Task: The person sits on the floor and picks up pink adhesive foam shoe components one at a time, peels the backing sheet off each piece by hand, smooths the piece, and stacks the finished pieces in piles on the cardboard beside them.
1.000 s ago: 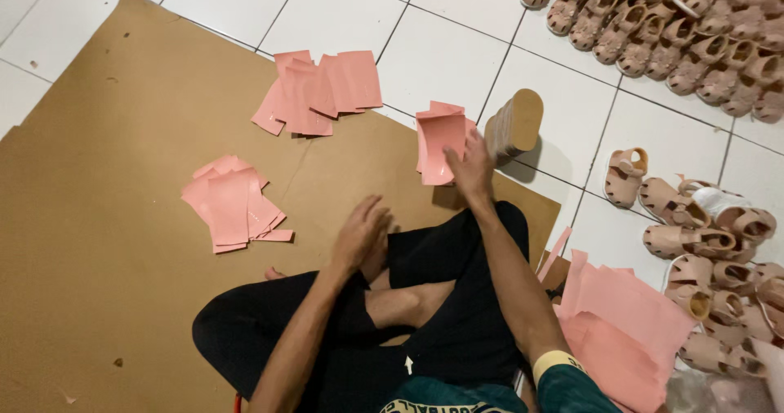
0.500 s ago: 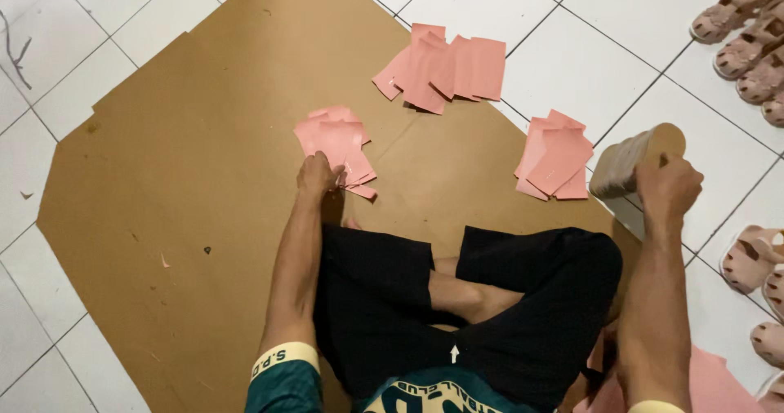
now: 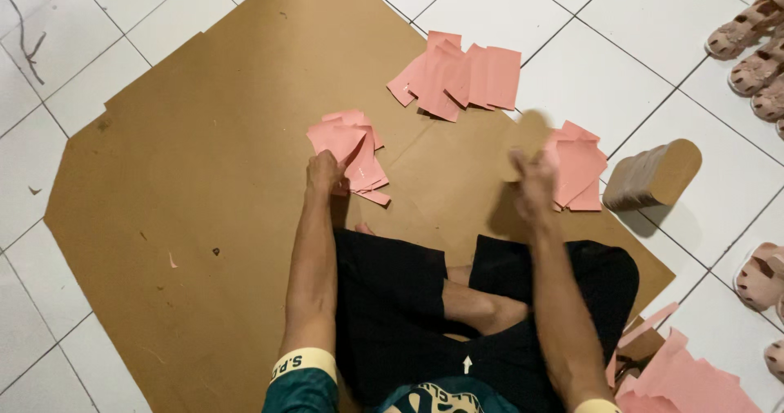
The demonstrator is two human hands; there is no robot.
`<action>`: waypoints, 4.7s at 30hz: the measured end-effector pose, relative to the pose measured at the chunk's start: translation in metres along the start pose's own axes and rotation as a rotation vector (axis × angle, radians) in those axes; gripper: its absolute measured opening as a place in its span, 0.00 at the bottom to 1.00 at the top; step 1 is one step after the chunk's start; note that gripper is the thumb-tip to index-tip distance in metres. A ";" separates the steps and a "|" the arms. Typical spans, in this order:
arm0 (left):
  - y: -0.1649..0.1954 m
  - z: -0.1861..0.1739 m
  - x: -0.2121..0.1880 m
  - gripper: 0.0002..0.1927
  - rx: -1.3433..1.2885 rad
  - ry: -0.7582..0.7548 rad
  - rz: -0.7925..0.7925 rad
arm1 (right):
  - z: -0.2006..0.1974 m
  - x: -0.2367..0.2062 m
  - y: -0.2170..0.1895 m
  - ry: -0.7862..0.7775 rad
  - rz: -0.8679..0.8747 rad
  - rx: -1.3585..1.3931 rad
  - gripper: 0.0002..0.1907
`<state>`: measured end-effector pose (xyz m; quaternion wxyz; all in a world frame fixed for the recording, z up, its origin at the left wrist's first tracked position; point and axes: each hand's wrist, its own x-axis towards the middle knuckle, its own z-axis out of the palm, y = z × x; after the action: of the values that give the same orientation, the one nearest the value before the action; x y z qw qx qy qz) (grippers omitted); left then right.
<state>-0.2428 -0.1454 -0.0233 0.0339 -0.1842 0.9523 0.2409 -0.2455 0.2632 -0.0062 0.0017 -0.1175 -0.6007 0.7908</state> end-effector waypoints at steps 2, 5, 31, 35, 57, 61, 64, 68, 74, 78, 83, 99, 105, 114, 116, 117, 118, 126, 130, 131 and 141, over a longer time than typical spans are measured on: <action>-0.007 -0.006 -0.002 0.22 -0.132 -0.043 -0.074 | 0.090 -0.008 0.039 -0.169 0.104 -0.443 0.21; -0.015 -0.014 -0.004 0.21 -0.234 -0.026 -0.079 | 0.201 -0.031 0.080 -0.472 0.366 0.171 0.19; 0.123 0.129 -0.064 0.31 -0.734 -0.321 0.522 | -0.066 -0.038 0.024 0.114 -0.012 -0.027 0.30; 0.127 0.112 -0.068 0.25 -0.709 -0.403 0.378 | -0.067 -0.037 0.025 0.112 0.044 -0.012 0.19; 0.164 0.149 -0.086 0.42 0.144 0.079 0.323 | -0.062 -0.041 0.050 -0.485 -0.277 -1.025 0.29; 0.163 0.149 -0.069 0.33 0.438 -0.023 0.875 | -0.061 -0.044 0.048 -0.453 -0.130 -1.079 0.31; 0.146 0.145 -0.065 0.30 0.206 0.012 0.623 | -0.059 -0.042 0.046 -0.485 -0.239 -1.032 0.30; 0.114 0.133 -0.057 0.34 0.109 0.067 0.570 | -0.058 -0.037 0.051 -0.472 -0.272 -1.079 0.30; 0.123 0.143 -0.059 0.24 -0.099 0.055 0.765 | -0.062 -0.040 0.057 -0.433 -0.372 -1.044 0.27; 0.129 0.141 -0.073 0.20 -0.678 -0.240 0.361 | -0.064 -0.044 0.050 -0.299 -0.275 -0.908 0.23; 0.130 0.143 -0.078 0.21 -0.901 -0.321 0.184 | -0.071 -0.039 0.052 0.059 -0.206 -0.687 0.14; 0.093 0.160 -0.100 0.29 0.049 -0.050 0.750 | -0.046 -0.010 0.042 0.112 -0.146 -0.330 0.20; 0.096 0.165 -0.102 0.29 0.308 -0.077 0.768 | -0.022 0.004 0.044 0.128 -0.090 -0.550 0.24; 0.092 0.171 -0.100 0.29 0.361 -0.076 0.756 | -0.010 0.009 0.051 0.099 -0.013 -0.632 0.25; 0.092 0.171 -0.100 0.31 0.341 -0.087 0.753 | -0.011 0.010 0.053 0.087 -0.042 -0.643 0.24; 0.092 0.171 -0.100 0.32 0.331 -0.091 0.751 | -0.011 0.010 0.054 0.077 -0.068 -0.664 0.24; 0.092 0.170 -0.100 0.31 0.321 -0.095 0.748 | -0.012 0.010 0.055 0.068 -0.091 -0.686 0.24; 0.091 0.172 -0.100 0.30 0.305 -0.091 0.752 | -0.013 0.009 0.056 0.041 -0.061 -0.641 0.21; 0.091 0.171 -0.101 0.29 0.280 -0.088 0.750 | -0.012 0.010 0.055 0.032 -0.131 -0.672 0.21; 0.091 0.170 -0.101 0.29 0.280 -0.096 0.747 | -0.012 0.010 0.055 0.032 -0.121 -0.673 0.22; 0.094 0.168 -0.100 0.31 0.323 -0.125 0.745 | -0.011 0.009 0.055 0.052 -0.087 -0.667 0.23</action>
<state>-0.1884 0.0440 -0.1135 0.0306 0.1960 0.9755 0.0947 -0.2450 0.2596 -0.0627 0.0121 -0.1060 -0.8307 0.5465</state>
